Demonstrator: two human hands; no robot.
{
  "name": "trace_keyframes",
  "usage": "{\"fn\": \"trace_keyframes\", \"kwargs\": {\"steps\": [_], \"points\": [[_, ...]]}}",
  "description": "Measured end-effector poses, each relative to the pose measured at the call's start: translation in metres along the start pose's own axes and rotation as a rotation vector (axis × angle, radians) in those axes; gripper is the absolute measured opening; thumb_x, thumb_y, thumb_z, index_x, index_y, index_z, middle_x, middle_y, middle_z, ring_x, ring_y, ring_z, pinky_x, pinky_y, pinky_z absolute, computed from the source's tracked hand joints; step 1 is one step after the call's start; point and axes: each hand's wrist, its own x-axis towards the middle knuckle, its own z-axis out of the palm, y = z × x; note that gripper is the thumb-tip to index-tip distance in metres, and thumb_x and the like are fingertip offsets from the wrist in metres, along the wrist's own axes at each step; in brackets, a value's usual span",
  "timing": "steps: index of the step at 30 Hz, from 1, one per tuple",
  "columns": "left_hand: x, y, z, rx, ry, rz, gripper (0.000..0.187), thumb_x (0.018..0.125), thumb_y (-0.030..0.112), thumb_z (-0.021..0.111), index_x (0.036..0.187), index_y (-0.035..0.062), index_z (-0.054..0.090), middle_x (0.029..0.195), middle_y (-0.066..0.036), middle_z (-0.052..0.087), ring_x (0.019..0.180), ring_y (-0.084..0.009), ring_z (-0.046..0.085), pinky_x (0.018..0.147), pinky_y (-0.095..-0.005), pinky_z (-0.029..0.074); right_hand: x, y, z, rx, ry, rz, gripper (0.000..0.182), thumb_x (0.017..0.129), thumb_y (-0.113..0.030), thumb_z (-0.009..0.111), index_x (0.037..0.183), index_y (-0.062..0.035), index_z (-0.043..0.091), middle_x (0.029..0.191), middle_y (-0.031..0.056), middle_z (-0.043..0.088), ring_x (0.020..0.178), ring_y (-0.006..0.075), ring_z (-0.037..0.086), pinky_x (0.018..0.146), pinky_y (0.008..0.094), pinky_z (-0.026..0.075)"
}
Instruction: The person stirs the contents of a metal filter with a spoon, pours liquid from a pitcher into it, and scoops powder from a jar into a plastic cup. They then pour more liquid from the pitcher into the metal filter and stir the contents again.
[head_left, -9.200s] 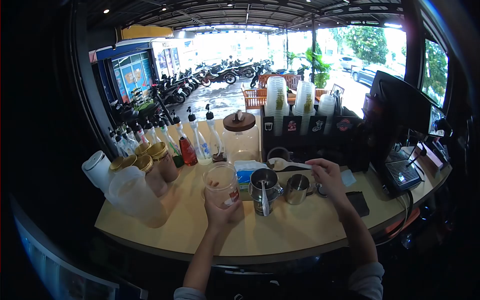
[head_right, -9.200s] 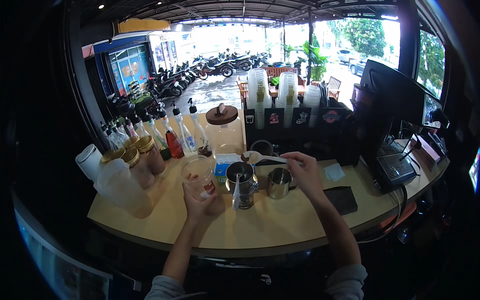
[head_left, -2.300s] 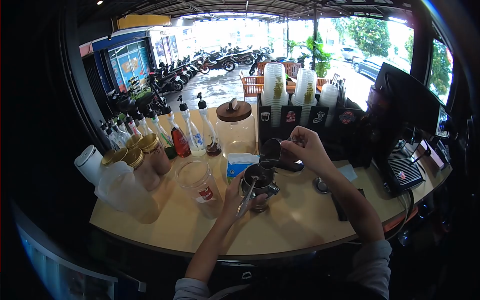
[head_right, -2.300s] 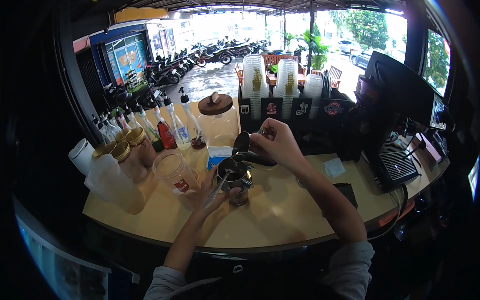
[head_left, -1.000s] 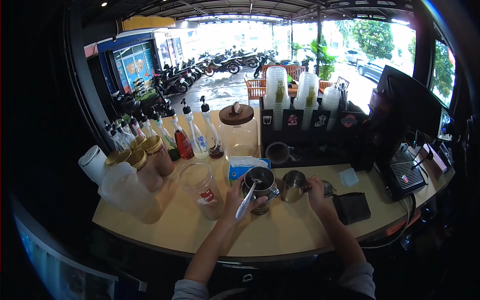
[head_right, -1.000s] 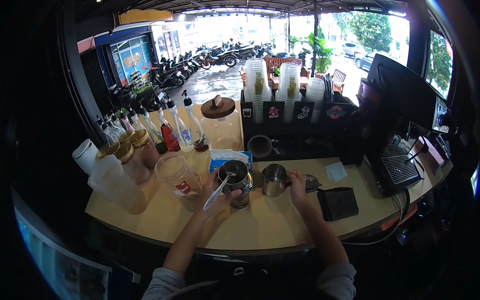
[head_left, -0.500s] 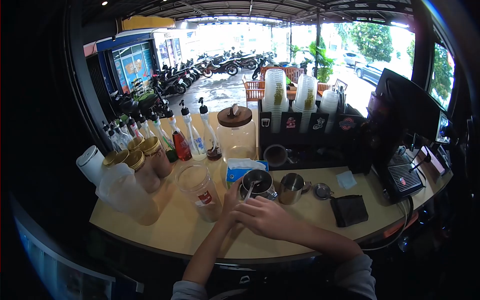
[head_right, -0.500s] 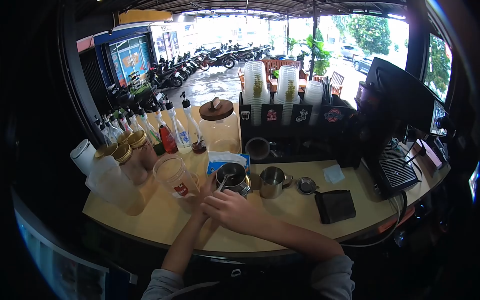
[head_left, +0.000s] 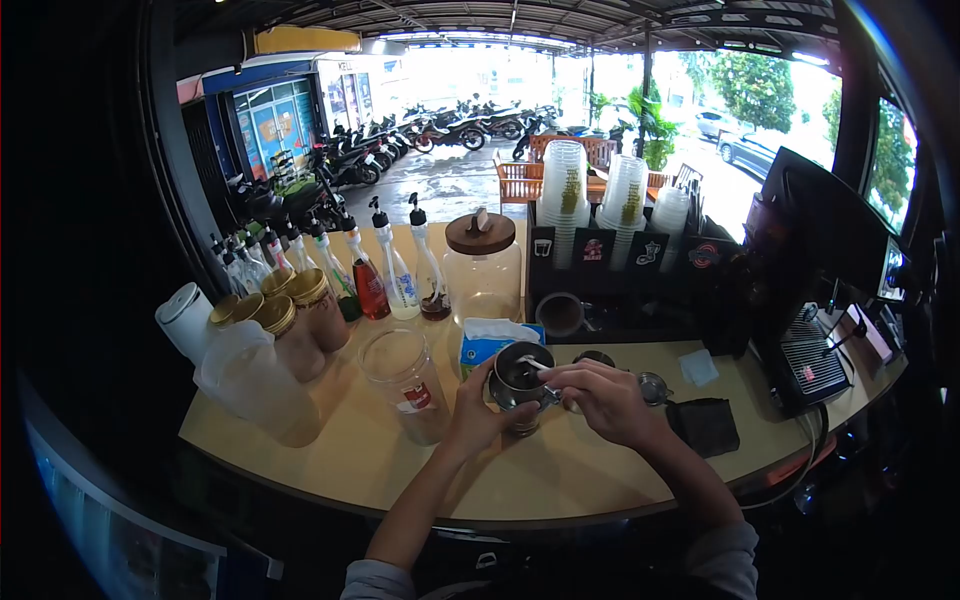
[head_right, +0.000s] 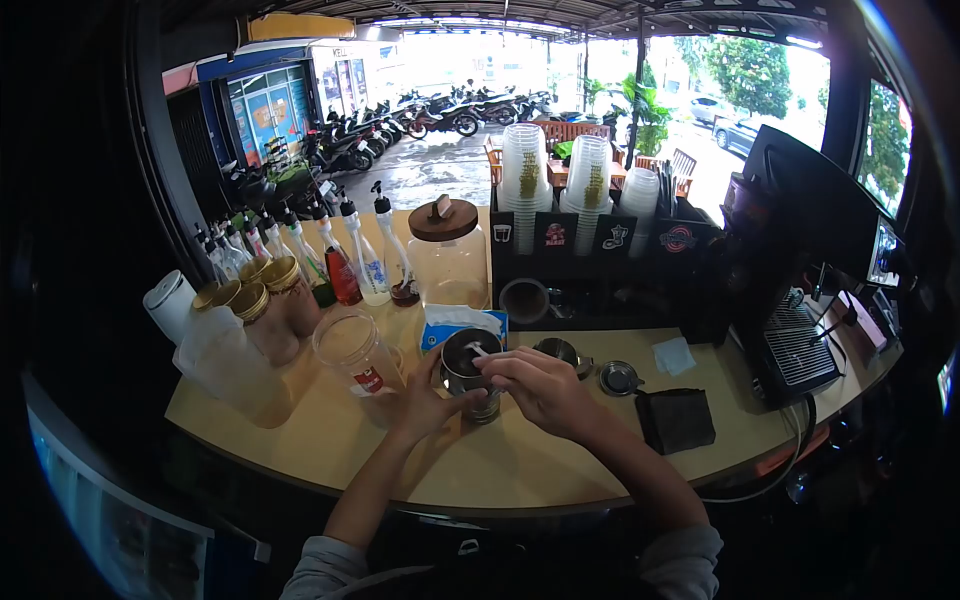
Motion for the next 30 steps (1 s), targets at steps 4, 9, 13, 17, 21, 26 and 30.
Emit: {"fn": "trace_keyframes", "kwargs": {"steps": [4,9,13,17,21,26,30], "points": [[0.001,0.000,-0.001,0.018,-0.016,0.019,0.082,0.064,0.031,0.087,0.129,0.0007,0.048,0.118,-0.015,0.061,0.112,-0.0248,0.059,0.098,-0.0375,0.044,0.000,0.006,-0.006,0.039,-0.004,0.052,0.012,0.086,-0.002,0.062,0.098,-0.0011,0.063,0.100,0.0107,0.068,0.088,0.0250,0.067,0.074,0.0327,0.055],[0.003,0.005,-0.001,0.027,-0.021,-0.015,0.082,0.063,0.031,0.088,0.129,0.0007,0.048,0.118,-0.015,0.061,0.113,-0.0249,0.059,0.097,-0.0372,0.045,0.003,0.001,-0.002,0.028,-0.052,0.065,0.015,0.086,-0.005,0.063,0.100,-0.0014,0.063,0.103,0.0105,0.067,0.094,0.0259,0.067,0.078,0.0343,0.055],[0.003,0.017,0.003,0.031,0.006,0.028,0.082,0.062,0.030,0.089,0.127,0.0010,0.047,0.116,-0.015,0.061,0.111,-0.0236,0.059,0.094,-0.0364,0.047,0.005,0.008,0.002,-0.018,-0.080,0.081,0.016,0.087,-0.006,0.062,0.103,-0.0020,0.064,0.104,0.0115,0.067,0.092,0.0268,0.066,0.079,0.0345,0.054],[0.006,0.013,0.012,0.089,0.121,0.080,0.083,0.060,0.029,0.089,0.125,0.0012,0.046,0.114,-0.013,0.061,0.109,-0.0231,0.060,0.092,-0.0352,0.048,-0.003,0.012,0.001,0.162,-0.076,0.179,0.014,0.089,-0.005,0.059,0.102,-0.0006,0.063,0.104,0.0122,0.067,0.092,0.0253,0.067,0.079,0.0331,0.054],[0.016,0.005,-0.001,0.075,-0.013,0.016,0.084,0.059,0.023,0.088,0.127,0.0033,0.045,0.119,-0.012,0.058,0.109,-0.0231,0.059,0.094,-0.0346,0.047,-0.007,0.027,0.002,0.358,0.013,0.250,0.014,0.094,-0.006,0.052,0.100,0.0021,0.062,0.104,0.0120,0.067,0.093,0.0184,0.066,0.079,0.0313,0.053],[0.027,-0.004,-0.018,-0.128,-0.195,-0.007,0.088,0.060,0.015,0.084,0.135,0.0055,0.040,0.126,-0.012,0.054,0.117,-0.0220,0.053,0.102,-0.0349,0.041,-0.008,0.035,0.003,0.669,0.059,0.336,0.021,0.099,-0.012,0.045,0.095,0.0034,0.060,0.104,0.0160,0.065,0.084,0.0147,0.062,0.078,0.0298,0.051],[0.027,0.000,-0.023,-0.159,-0.292,-0.041,0.094,0.060,0.012,0.080,0.141,0.0057,0.034,0.130,-0.012,0.051,0.124,-0.0222,0.047,0.108,-0.0356,0.033,-0.011,0.049,0.003,0.629,0.056,0.339,0.022,0.100,-0.014,0.043,0.098,0.0029,0.056,0.105,0.0157,0.063,0.087,0.0141,0.062,0.079,0.0291,0.050]]}}
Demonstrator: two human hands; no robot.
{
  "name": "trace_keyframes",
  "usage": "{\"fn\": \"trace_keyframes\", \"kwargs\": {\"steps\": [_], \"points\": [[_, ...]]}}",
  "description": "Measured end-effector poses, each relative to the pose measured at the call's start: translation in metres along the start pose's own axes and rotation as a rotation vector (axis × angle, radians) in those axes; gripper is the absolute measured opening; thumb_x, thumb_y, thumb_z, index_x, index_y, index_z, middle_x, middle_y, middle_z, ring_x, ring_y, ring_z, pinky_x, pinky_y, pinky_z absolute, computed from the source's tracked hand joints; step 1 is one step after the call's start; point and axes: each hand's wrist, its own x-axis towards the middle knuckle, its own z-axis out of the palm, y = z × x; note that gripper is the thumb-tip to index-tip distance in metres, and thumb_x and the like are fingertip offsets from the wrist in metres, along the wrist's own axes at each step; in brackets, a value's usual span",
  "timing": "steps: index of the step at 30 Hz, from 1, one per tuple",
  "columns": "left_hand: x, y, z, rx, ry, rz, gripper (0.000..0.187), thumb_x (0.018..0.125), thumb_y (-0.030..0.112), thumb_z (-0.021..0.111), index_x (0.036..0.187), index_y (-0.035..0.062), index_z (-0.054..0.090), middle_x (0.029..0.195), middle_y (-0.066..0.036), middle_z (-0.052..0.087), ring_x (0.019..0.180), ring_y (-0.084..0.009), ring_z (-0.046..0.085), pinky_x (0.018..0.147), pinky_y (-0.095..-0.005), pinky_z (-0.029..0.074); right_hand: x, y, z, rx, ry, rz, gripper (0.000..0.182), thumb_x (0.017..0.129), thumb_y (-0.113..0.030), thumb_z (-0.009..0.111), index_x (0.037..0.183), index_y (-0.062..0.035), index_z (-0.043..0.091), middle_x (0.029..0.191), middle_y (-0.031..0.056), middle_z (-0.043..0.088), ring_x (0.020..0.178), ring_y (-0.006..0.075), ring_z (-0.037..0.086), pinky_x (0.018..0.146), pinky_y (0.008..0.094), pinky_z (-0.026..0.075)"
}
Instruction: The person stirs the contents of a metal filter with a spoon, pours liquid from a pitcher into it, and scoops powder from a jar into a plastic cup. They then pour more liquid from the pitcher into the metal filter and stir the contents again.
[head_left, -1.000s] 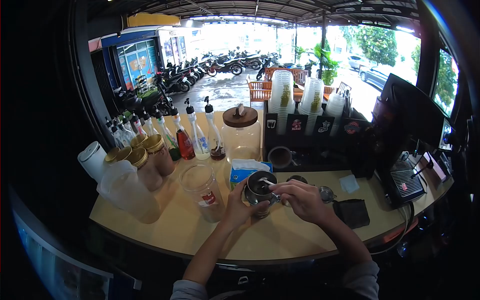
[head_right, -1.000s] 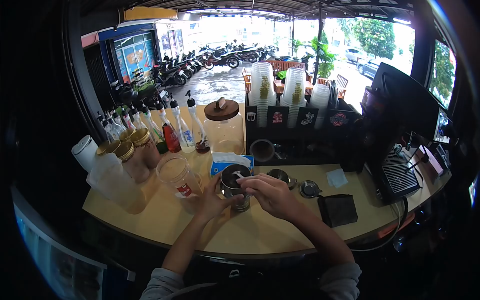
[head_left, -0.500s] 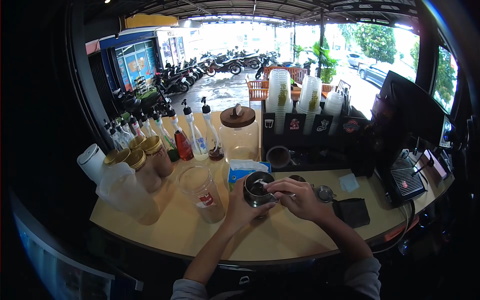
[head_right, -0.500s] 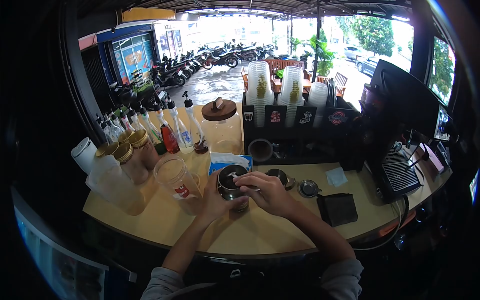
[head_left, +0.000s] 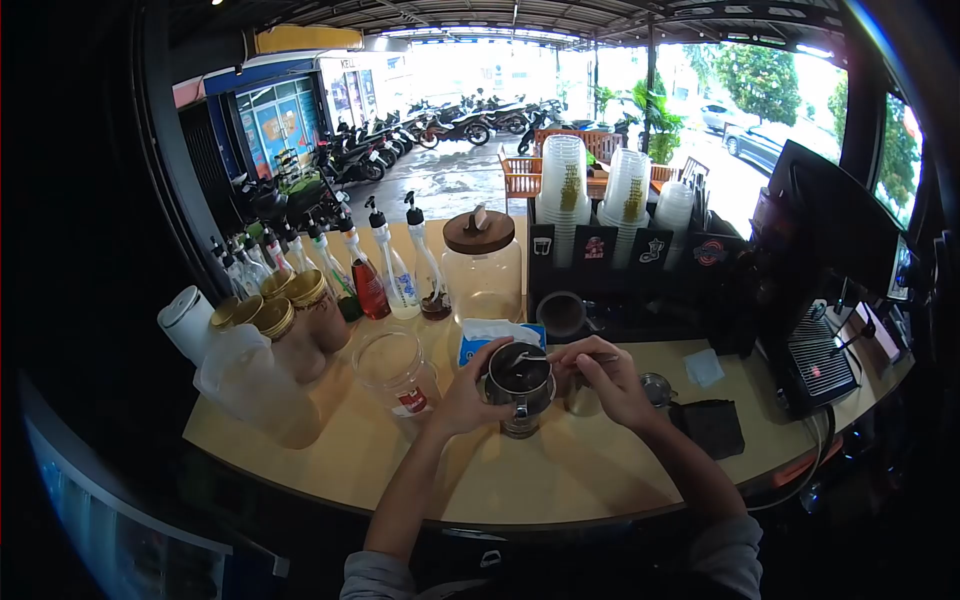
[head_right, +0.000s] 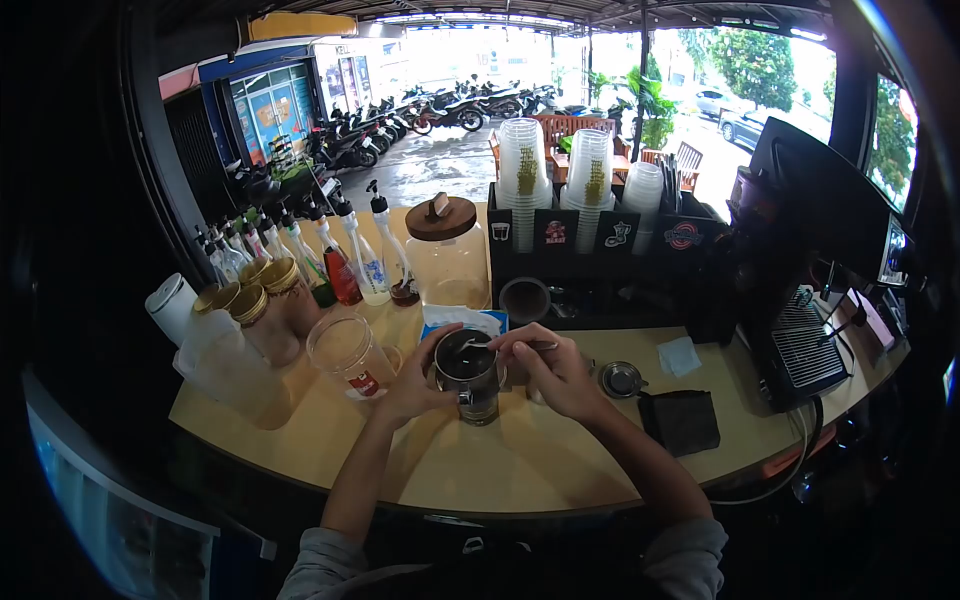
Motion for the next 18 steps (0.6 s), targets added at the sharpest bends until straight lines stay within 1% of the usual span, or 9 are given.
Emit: {"fn": "trace_keyframes", "kwargs": {"steps": [2,4,8,10,11,13,14,16,18], "points": [[0.000,-0.003,-0.002,-0.029,-0.014,-0.010,0.095,0.060,0.012,0.079,0.141,0.0054,0.032,0.132,-0.014,0.049,0.126,-0.0227,0.045,0.110,-0.0359,0.031,0.002,0.000,-0.004,-0.022,-0.005,-0.015,0.022,0.101,-0.015,0.042,0.099,0.0027,0.055,0.105,0.0152,0.063,0.088,0.0136,0.061,0.079,0.0286,0.049],[-0.004,-0.009,0.000,-0.129,0.018,0.078,0.100,0.061,0.018,0.082,0.143,0.0038,0.027,0.138,-0.017,0.041,0.128,-0.0263,0.042,0.110,-0.0373,0.030,0.002,-0.004,-0.009,0.083,-0.018,0.022,0.022,0.100,-0.011,0.042,0.102,0.0018,0.060,0.099,0.0095,0.063,0.086,0.0103,0.057,0.082,0.0269,0.047],[-0.012,0.001,0.020,-0.056,0.112,0.174,0.105,0.063,0.022,0.083,0.145,0.0017,0.020,0.142,-0.019,0.033,0.130,-0.0301,0.038,0.111,-0.0393,0.028,0.005,0.003,-0.002,0.064,0.025,0.000,0.021,0.100,-0.010,0.042,0.103,0.0021,0.058,0.101,0.0100,0.063,0.088,0.0108,0.057,0.082,0.0273,0.047],[-0.013,0.016,0.033,0.359,0.207,0.127,0.108,0.065,0.023,0.083,0.146,0.0011,0.016,0.144,-0.021,0.030,0.131,-0.0330,0.038,0.111,-0.0404,0.028,0.006,0.001,-0.001,0.121,-0.063,0.004,0.021,0.099,-0.010,0.042,0.103,0.0027,0.058,0.104,0.0113,0.064,0.089,0.0110,0.057,0.084,0.0274,0.047],[-0.013,0.016,0.033,0.362,0.209,0.125,0.108,0.065,0.023,0.083,0.146,0.0011,0.016,0.144,-0.021,0.030,0.131,-0.0330,0.038,0.111,-0.0404,0.028,0.007,0.002,-0.002,0.123,-0.065,0.004,0.021,0.099,-0.010,0.042,0.103,0.0027,0.058,0.104,0.0113,0.064,0.089,0.0110,0.057,0.084,0.0274,0.047],[-0.011,0.016,0.032,0.192,0.178,0.023,0.105,0.068,0.016,0.080,0.148,0.0015,0.013,0.147,-0.020,0.029,0.136,-0.0274,0.032,0.112,-0.0383,0.026,0.011,0.002,-0.007,0.066,-0.036,0.019,0.020,0.099,-0.010,0.042,0.103,0.0029,0.058,0.104,0.0114,0.064,0.089,0.0110,0.057,0.084,0.0278,0.047],[-0.011,0.014,0.028,0.195,0.181,0.023,0.105,0.068,0.016,0.080,0.148,0.0015,0.013,0.147,-0.020,0.029,0.136,-0.0274,0.032,0.112,-0.0383,0.026,0.012,0.003,-0.006,0.067,-0.039,0.017,0.020,0.099,-0.010,0.042,0.103,0.0029,0.058,0.104,0.0114,0.064,0.089,0.0110,0.057,0.084,0.0278,0.047],[-0.012,0.008,0.013,0.080,0.099,0.098,0.098,0.070,0.008,0.074,0.148,0.0017,0.015,0.147,-0.019,0.030,0.136,-0.0275,0.033,0.112,-0.0385,0.025,0.011,0.004,-0.003,0.059,-0.042,-0.046,0.019,0.099,-0.010,0.043,0.102,0.0029,0.058,0.104,0.0111,0.064,0.089,0.0113,0.058,0.083,0.0285,0.047],[-0.014,0.007,0.005,0.096,0.095,0.111,0.096,0.070,0.009,0.073,0.147,0.0017,0.016,0.144,-0.020,0.034,0.134,-0.0292,0.035,0.111,-0.0390,0.027,0.006,0.005,-0.004,0.068,-0.052,-0.051,0.019,0.099,-0.010,0.044,0.101,0.0030,0.058,0.103,0.0112,0.064,0.089,0.0115,0.058,0.083,0.0287,0.048]]}}
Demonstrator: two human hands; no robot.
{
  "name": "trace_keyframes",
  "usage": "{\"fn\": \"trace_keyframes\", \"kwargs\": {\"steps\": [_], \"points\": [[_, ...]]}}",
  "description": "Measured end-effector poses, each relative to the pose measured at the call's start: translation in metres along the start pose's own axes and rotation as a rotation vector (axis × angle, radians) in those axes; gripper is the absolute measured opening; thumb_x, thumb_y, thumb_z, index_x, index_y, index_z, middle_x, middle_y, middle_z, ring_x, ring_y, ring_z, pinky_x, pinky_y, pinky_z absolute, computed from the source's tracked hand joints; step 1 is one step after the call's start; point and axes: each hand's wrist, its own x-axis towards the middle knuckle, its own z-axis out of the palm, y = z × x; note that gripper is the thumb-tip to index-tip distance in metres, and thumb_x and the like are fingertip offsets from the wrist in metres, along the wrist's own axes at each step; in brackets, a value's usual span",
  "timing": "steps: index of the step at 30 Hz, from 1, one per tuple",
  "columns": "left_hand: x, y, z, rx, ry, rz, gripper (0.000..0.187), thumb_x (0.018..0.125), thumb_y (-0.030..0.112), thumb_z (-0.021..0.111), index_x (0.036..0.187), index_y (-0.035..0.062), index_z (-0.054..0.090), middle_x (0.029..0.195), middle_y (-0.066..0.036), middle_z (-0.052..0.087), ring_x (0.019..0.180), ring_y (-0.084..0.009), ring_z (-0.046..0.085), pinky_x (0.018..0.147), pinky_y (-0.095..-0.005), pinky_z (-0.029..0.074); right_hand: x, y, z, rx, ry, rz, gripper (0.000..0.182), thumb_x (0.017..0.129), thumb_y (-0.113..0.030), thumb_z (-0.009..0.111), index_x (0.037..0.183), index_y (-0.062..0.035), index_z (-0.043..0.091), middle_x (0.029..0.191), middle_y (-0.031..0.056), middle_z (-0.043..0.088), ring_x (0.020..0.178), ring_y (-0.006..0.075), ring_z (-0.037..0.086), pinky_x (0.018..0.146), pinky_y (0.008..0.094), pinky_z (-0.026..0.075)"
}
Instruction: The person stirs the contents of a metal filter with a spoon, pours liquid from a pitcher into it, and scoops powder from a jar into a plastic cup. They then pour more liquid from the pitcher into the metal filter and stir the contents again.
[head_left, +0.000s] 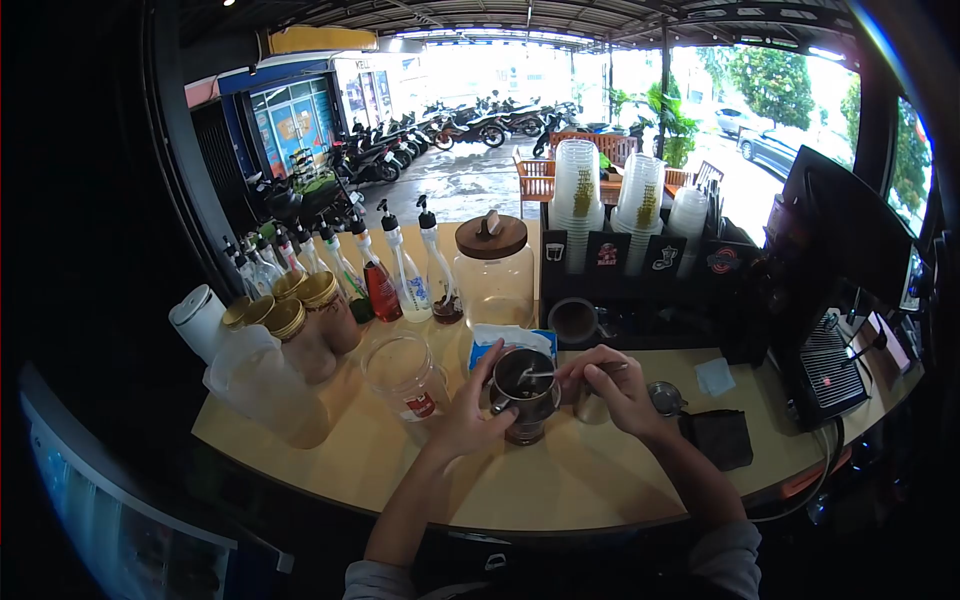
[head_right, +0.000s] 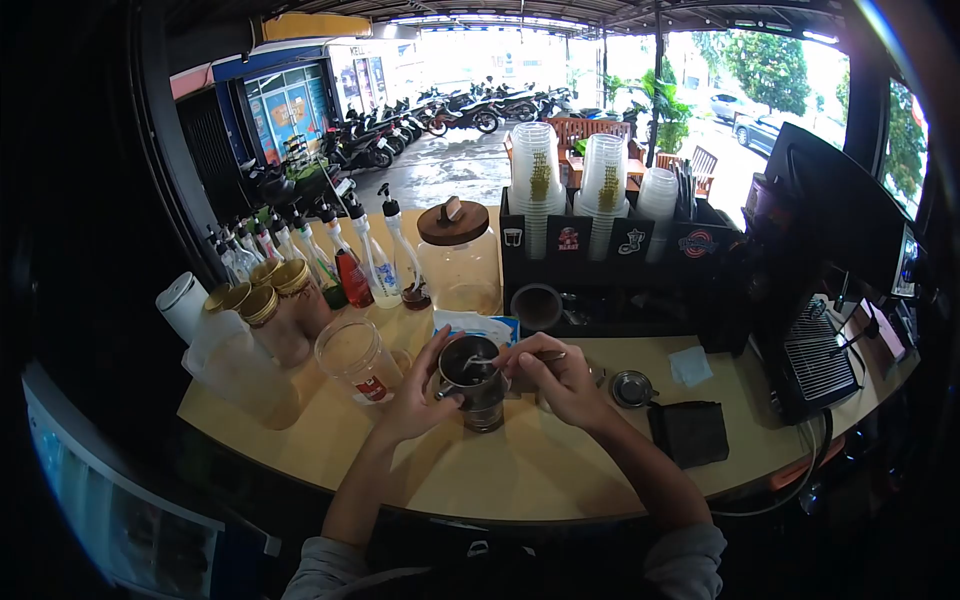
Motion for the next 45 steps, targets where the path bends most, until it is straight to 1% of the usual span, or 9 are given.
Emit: {"fn": "trace_keyframes", "kwargs": {"steps": [5,7,13,20,29,31,41,43,45], "points": [[-0.004,0.006,0.000,0.058,0.059,0.062,0.093,0.070,0.013,0.076,0.145,0.0008,0.022,0.138,-0.020,0.041,0.131,-0.0302,0.040,0.109,-0.0396,0.031,-0.001,-0.006,0.008,-0.034,0.056,0.015,0.019,0.099,-0.010,0.044,0.098,0.0034,0.058,0.103,0.0117,0.064,0.089,0.0117,0.058,0.082,0.0292,0.048],[-0.004,0.018,0.014,0.295,0.176,-0.085,0.101,0.065,0.018,0.083,0.144,0.0010,0.023,0.136,-0.020,0.044,0.130,-0.0264,0.042,0.108,-0.0414,0.034,-0.002,-0.006,0.014,-0.019,0.043,0.016,0.019,0.098,-0.011,0.044,0.093,0.0019,0.058,0.101,0.0139,0.065,0.091,0.0134,0.060,0.082,0.0293,0.048],[0.007,0.014,0.014,0.211,0.214,-0.079,0.095,0.061,0.018,0.087,0.137,-0.0043,0.035,0.121,-0.017,0.056,0.114,-0.0237,0.057,0.099,-0.0355,0.044,0.001,-0.009,0.010,-0.034,0.073,0.006,0.019,0.098,-0.014,0.044,0.097,0.0007,0.057,0.101,0.0133,0.065,0.086,0.0113,0.060,0.076,0.0253,0.046],[0.013,0.012,0.003,0.156,0.108,-0.048,0.091,0.061,0.013,0.086,0.136,-0.0039,0.037,0.124,-0.016,0.055,0.114,-0.0209,0.056,0.100,-0.0326,0.044,0.002,-0.006,0.006,-0.029,0.113,-0.040,0.021,0.099,-0.018,0.043,0.097,-0.0009,0.054,0.105,0.0142,0.065,0.088,0.0105,0.059,0.073,0.0248,0.046],[0.020,0.036,-0.008,0.226,0.008,-0.030,0.088,0.059,0.007,0.085,0.137,0.0055,0.043,0.127,-0.011,0.054,0.115,-0.0184,0.055,0.098,-0.0321,0.045,0.005,-0.007,-0.002,0.120,0.035,0.040,0.019,0.101,-0.023,0.040,0.105,-0.0041,0.045,0.112,0.0176,0.062,0.092,0.0131,0.060,0.079,0.0252,0.049],[0.021,0.042,-0.009,0.189,0.007,-0.061,0.087,0.058,0.006,0.085,0.136,0.0065,0.044,0.129,-0.011,0.054,0.117,-0.0188,0.054,0.097,-0.0327,0.046,0.003,-0.012,-0.001,0.158,0.036,0.102,0.014,0.100,-0.011,0.038,0.103,-0.0012,0.049,0.108,0.0145,0.062,0.091,0.0138,0.059,0.086,0.0306,0.047],[0.024,0.046,-0.011,0.224,-0.004,-0.016,0.080,0.060,0.008,0.081,0.132,0.0065,0.047,0.130,-0.010,0.053,0.121,-0.0245,0.052,0.103,-0.0344,0.041,0.012,-0.019,-0.011,0.023,0.078,0.063,0.017,0.101,-0.016,0.042,0.105,-0.0003,0.048,0.103,0.0170,0.064,0.092,0.0162,0.063,0.082,0.0294,0.051],[0.024,0.047,-0.010,0.239,-0.016,-0.006,0.079,0.060,0.006,0.081,0.131,0.0065,0.047,0.130,-0.011,0.053,0.121,-0.0242,0.052,0.104,-0.0346,0.040,0.014,-0.018,-0.009,-0.004,-0.029,0.079,0.016,0.101,-0.014,0.041,0.105,-0.0010,0.049,0.101,0.0128,0.064,0.088,0.0133,0.061,0.080,0.0289,0.050],[0.025,0.044,-0.009,0.218,-0.022,0.005,0.079,0.060,0.006,0.080,0.131,0.0064,0.047,0.130,-0.011,0.053,0.121,-0.0244,0.052,0.104,-0.0348,0.040,0.019,-0.021,-0.011,0.004,0.002,0.061,0.016,0.101,-0.014,0.041,0.105,-0.0009,0.049,0.100,0.0128,0.064,0.087,0.0130,0.061,0.080,0.0288,0.050]]}}
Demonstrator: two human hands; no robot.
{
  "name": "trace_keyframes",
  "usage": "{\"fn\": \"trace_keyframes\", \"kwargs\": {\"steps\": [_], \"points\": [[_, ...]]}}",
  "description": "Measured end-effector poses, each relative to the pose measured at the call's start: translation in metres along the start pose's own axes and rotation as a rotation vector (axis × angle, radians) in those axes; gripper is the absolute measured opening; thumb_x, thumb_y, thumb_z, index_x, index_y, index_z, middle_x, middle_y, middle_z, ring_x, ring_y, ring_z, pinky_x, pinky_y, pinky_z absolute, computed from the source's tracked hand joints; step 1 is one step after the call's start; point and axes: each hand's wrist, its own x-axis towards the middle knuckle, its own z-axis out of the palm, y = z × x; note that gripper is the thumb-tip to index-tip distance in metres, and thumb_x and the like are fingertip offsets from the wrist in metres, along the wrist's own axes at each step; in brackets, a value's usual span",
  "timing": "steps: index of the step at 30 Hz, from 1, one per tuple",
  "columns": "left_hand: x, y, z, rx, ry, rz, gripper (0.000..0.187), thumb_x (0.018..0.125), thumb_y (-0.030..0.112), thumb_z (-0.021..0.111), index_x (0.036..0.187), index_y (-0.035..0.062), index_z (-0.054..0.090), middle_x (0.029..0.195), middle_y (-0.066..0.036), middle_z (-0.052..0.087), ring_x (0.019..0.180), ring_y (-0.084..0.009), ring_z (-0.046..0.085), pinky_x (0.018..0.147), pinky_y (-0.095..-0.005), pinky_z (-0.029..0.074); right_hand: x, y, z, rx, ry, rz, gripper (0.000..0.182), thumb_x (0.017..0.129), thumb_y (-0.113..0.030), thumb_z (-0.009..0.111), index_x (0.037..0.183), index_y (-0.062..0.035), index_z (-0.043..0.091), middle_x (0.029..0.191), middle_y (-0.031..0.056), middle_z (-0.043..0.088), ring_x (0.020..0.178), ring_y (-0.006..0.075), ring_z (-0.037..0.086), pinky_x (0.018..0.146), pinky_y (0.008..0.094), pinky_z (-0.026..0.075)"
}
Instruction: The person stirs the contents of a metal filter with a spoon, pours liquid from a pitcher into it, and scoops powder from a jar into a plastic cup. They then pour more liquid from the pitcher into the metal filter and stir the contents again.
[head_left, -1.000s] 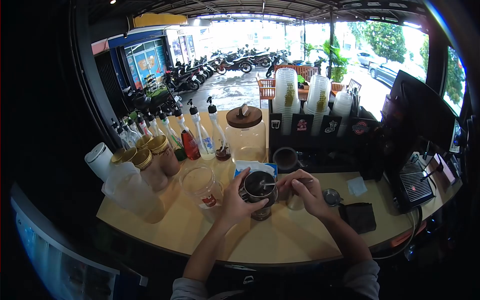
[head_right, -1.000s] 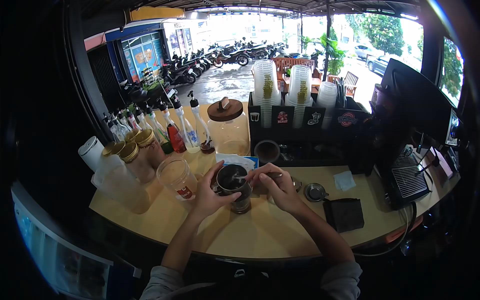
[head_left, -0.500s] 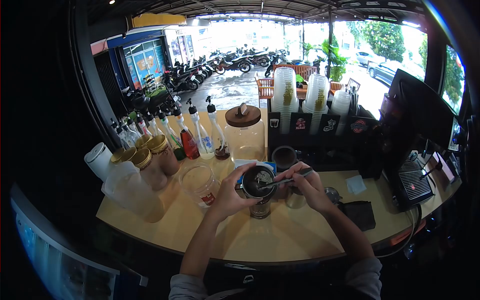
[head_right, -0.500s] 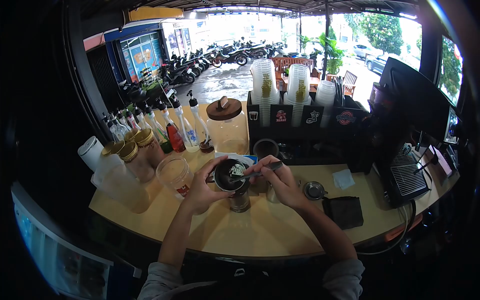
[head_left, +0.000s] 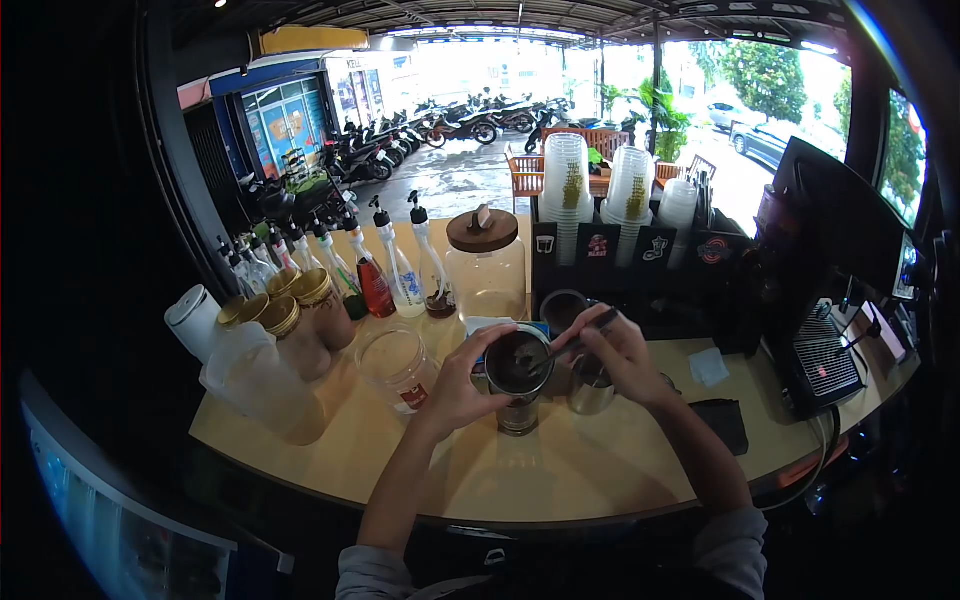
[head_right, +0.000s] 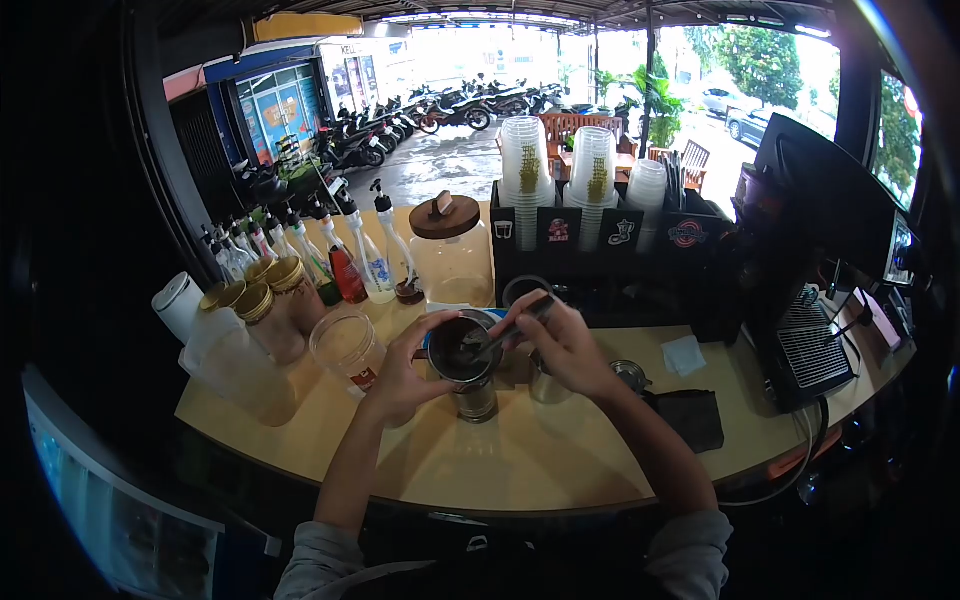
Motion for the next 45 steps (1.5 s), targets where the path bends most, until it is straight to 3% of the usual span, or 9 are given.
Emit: {"fn": "trace_keyframes", "kwargs": {"steps": [5,7,20,23,28,30,34,37,45], "points": [[-0.001,-0.005,0.002,-0.024,0.017,0.040,0.078,0.061,0.007,0.080,0.131,0.0063,0.047,0.130,-0.012,0.053,0.122,-0.0255,0.051,0.104,-0.0358,0.040,0.000,0.000,0.003,-0.036,-0.004,0.001,0.014,0.100,-0.014,0.043,0.103,-0.0011,0.048,0.099,0.0164,0.065,0.091,0.0162,0.063,0.079,0.0305,0.052],[-0.002,-0.007,0.003,-0.004,0.027,0.061,0.078,0.061,0.004,0.081,0.131,0.0089,0.048,0.129,-0.008,0.052,0.120,-0.0195,0.052,0.096,-0.0327,0.047,0.001,-0.001,0.003,-0.034,0.022,-0.022,0.014,0.100,-0.014,0.042,0.103,-0.0013,0.048,0.099,0.0165,0.065,0.091,0.0162,0.063,0.079,0.0303,0.052],[-0.004,-0.004,0.002,0.066,0.007,0.087,0.077,0.062,0.006,0.082,0.131,0.0091,0.047,0.129,-0.009,0.052,0.119,-0.0210,0.052,0.098,-0.0338,0.045,0.013,-0.009,0.007,0.009,0.088,0.010,0.013,0.101,-0.012,0.041,0.104,-0.0011,0.046,0.095,0.0131,0.063,0.084,0.0134,0.062,0.075,0.0282,0.052],[-0.003,0.000,-0.001,0.102,0.002,0.081,0.076,0.064,0.006,0.081,0.131,0.0083,0.047,0.129,-0.010,0.051,0.119,-0.0220,0.052,0.098,-0.0344,0.045,0.014,-0.008,0.011,0.003,0.009,0.050,0.013,0.101,-0.013,0.042,0.105,-0.0012,0.046,0.092,0.0119,0.062,0.086,0.0137,0.062,0.075,0.0280,0.052],[-0.002,-0.003,-0.003,0.125,-0.028,0.099,0.075,0.063,0.010,0.079,0.131,0.0087,0.046,0.128,-0.012,0.052,0.121,-0.0302,0.050,0.102,-0.0393,0.040,0.023,-0.009,0.004,-0.013,0.081,0.073,0.011,0.100,-0.011,0.042,0.103,-0.0011,0.046,0.091,0.0124,0.064,0.082,0.0124,0.063,0.072,0.0269,0.052],[-0.002,-0.001,-0.004,0.142,-0.027,0.101,0.074,0.064,0.009,0.080,0.130,0.0082,0.047,0.129,-0.011,0.052,0.120,-0.0269,0.051,0.100,-0.0370,0.042,0.023,-0.006,0.004,-0.052,-0.066,0.055,0.011,0.100,-0.012,0.042,0.102,-0.0014,0.046,0.091,0.0118,0.065,0.082,0.0117,0.062,0.072,0.0269,0.052],[-0.002,-0.002,-0.003,0.138,-0.011,0.102,0.075,0.063,0.009,0.081,0.130,0.0076,0.047,0.130,-0.010,0.051,0.118,-0.0239,0.053,0.098,-0.0346,0.045,0.026,-0.016,0.006,-0.023,0.095,0.099,0.010,0.099,-0.010,0.042,0.101,-0.0010,0.047,0.090,0.0109,0.065,0.076,0.0101,0.062,0.070,0.0261,0.052],[-0.002,-0.003,-0.001,0.100,-0.010,0.091,0.078,0.060,0.008,0.080,0.130,0.0069,0.046,0.129,-0.013,0.052,0.121,-0.0298,0.050,0.103,-0.0385,0.041,0.024,-0.009,0.010,-0.047,0.034,0.047,0.011,0.099,-0.010,0.042,0.101,-0.0004,0.047,0.089,0.0103,0.065,0.076,0.0097,0.061,0.070,0.0256,0.052],[-0.009,-0.011,0.005,0.028,0.106,0.013,0.079,0.060,0.013,0.084,0.129,0.0048,0.047,0.127,-0.012,0.053,0.119,-0.0248,0.052,0.099,-0.0365,0.044,0.020,-0.011,0.012,-0.002,0.065,-0.004,0.011,0.100,-0.011,0.042,0.104,-0.0015,0.046,0.090,0.0117,0.065,0.079,0.0122,0.063,0.070,0.0258,0.053]]}}
